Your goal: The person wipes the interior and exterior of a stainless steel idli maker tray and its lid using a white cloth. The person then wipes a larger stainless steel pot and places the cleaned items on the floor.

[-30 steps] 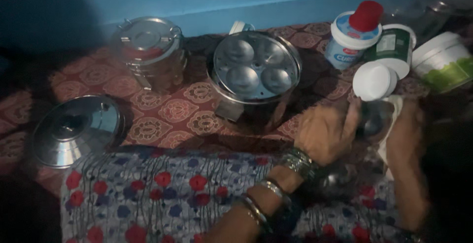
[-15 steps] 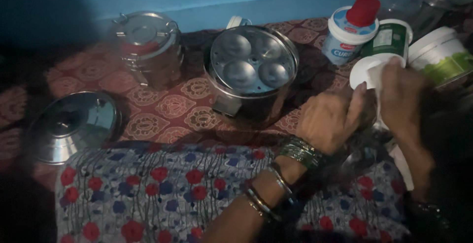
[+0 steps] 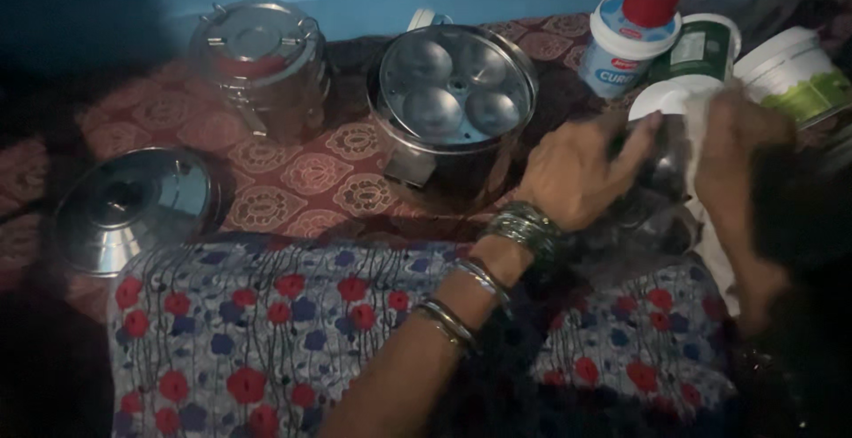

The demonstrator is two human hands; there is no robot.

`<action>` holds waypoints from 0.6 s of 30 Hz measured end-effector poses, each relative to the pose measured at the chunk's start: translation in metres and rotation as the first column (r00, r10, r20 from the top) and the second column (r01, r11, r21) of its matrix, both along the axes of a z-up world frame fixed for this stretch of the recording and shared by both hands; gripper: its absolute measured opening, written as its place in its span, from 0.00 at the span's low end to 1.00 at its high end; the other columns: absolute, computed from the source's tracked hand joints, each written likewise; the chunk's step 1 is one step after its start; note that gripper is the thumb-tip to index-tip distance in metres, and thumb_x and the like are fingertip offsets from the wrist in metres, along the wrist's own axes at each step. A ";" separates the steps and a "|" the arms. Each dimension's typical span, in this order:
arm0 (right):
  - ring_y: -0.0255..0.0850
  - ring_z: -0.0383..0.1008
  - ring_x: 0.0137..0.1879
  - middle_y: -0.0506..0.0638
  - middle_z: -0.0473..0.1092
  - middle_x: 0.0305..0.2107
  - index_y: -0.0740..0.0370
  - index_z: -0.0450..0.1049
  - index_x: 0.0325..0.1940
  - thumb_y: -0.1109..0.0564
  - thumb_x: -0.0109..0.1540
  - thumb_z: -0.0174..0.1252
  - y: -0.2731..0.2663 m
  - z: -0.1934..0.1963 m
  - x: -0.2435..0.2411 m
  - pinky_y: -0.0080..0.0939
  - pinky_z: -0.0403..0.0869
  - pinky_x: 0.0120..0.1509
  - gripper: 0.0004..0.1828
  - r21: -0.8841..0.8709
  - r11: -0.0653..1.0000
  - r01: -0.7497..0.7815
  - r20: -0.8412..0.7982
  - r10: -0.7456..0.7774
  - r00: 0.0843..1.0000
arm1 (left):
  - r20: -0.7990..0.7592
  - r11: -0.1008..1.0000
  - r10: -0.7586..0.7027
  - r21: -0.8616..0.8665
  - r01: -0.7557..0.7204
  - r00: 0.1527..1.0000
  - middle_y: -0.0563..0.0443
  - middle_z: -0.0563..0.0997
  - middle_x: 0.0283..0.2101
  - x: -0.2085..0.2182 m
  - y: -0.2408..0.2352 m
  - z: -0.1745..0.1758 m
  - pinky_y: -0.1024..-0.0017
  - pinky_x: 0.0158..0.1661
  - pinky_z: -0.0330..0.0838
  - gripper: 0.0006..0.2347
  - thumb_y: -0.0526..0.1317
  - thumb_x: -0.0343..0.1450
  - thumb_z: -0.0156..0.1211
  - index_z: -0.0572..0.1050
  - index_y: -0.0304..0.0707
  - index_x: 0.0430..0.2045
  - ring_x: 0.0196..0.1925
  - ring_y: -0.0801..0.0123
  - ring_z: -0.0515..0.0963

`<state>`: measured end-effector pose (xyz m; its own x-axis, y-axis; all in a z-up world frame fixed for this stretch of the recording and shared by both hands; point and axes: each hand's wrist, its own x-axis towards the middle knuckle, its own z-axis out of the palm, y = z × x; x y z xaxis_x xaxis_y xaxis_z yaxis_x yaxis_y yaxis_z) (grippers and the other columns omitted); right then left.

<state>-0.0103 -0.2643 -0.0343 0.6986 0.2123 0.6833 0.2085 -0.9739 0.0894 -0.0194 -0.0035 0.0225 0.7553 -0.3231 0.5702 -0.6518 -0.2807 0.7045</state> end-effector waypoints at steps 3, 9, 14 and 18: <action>0.60 0.75 0.46 0.66 0.73 0.37 0.68 0.71 0.45 0.56 0.77 0.38 -0.003 0.010 0.015 0.56 0.71 0.52 0.18 0.185 0.977 0.102 -0.221 -0.059 0.974 | -0.013 0.999 0.037 -0.012 -0.037 0.999 0.36 0.83 0.29 -0.001 -0.009 0.002 0.52 0.38 0.77 0.20 0.54 0.74 0.48 0.79 0.36 0.41 0.33 0.43 0.84; 0.47 0.68 0.61 0.60 0.67 0.58 0.64 0.63 0.68 0.44 0.76 0.30 -0.004 -0.064 -0.005 0.45 0.64 0.65 0.27 0.911 0.384 0.148 -0.145 -0.038 0.989 | 0.043 0.992 0.121 -0.050 -0.119 0.992 0.36 0.82 0.29 -0.015 -0.010 -0.022 0.52 0.37 0.76 0.18 0.51 0.78 0.47 0.78 0.37 0.33 0.30 0.45 0.83; 0.49 0.66 0.66 0.64 0.65 0.65 0.65 0.60 0.75 0.41 0.76 0.31 -0.020 -0.084 -0.017 0.45 0.63 0.70 0.33 0.845 0.436 0.308 -0.239 -0.207 0.949 | -0.045 0.994 0.091 0.066 -0.087 0.995 0.36 0.81 0.24 -0.014 -0.011 -0.012 0.56 0.32 0.77 0.19 0.54 0.76 0.51 0.81 0.38 0.30 0.26 0.47 0.82; 0.48 0.66 0.61 0.61 0.65 0.63 0.58 0.57 0.74 0.37 0.74 0.26 -0.019 -0.051 0.006 0.43 0.66 0.63 0.33 0.956 0.138 0.259 -0.261 -0.005 0.965 | 0.027 1.000 0.012 -0.002 -0.012 1.000 0.38 0.83 0.27 -0.001 -0.004 -0.005 0.58 0.34 0.77 0.19 0.55 0.74 0.53 0.82 0.37 0.33 0.30 0.50 0.84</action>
<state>-0.0039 -0.2838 -0.0851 0.7508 -0.6509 0.1127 -0.0485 -0.2244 -0.9733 -0.0206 -0.0079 0.0178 0.7432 -0.3132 0.5912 -0.6675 -0.2873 0.6869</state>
